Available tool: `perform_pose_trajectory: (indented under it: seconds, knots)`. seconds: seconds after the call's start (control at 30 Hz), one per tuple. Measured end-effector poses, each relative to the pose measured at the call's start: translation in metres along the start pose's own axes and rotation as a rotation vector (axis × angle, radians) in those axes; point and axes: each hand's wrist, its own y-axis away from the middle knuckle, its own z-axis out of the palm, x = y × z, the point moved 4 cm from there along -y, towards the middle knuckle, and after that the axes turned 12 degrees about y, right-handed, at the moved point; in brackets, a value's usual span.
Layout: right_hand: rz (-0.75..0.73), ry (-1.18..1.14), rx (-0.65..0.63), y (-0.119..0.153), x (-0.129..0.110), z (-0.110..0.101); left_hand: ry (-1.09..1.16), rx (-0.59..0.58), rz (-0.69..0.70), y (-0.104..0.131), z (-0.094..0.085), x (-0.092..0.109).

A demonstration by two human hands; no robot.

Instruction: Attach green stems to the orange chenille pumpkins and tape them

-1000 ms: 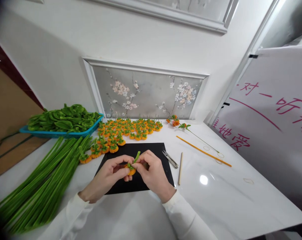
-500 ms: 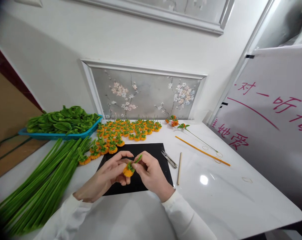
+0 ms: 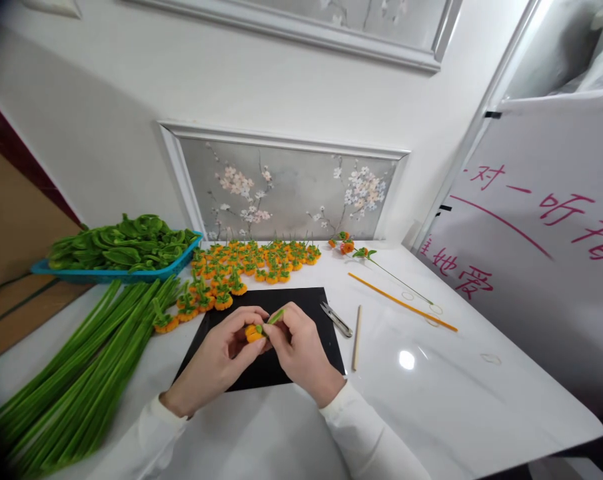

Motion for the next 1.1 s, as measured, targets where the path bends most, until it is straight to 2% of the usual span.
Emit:
perform_pose_trajectory:
  seconds: [0.17,0.3,0.53,0.8,1.1]
  knots:
    - [-0.072,0.026,0.022,0.0,-0.004,-0.001,0.197,-0.04,-0.116,0.0,0.0,0.001]
    - [-0.041,0.014,0.011,0.001,-0.003,-0.001,0.275,-0.075,-0.179,0.0,0.0,0.002]
    - [0.012,-0.077,-0.085,0.001,-0.001,0.004,0.054,-0.115,-0.105,-0.001,-0.004,0.008]
    - [0.069,-0.153,-0.193,-0.001,0.007,0.005,0.181,-0.239,-0.219,-0.003,-0.007,-0.003]
    - [-0.092,-0.039,-0.176,-0.002,-0.003,-0.003,0.331,-0.144,-0.335,-0.002,-0.007,-0.007]
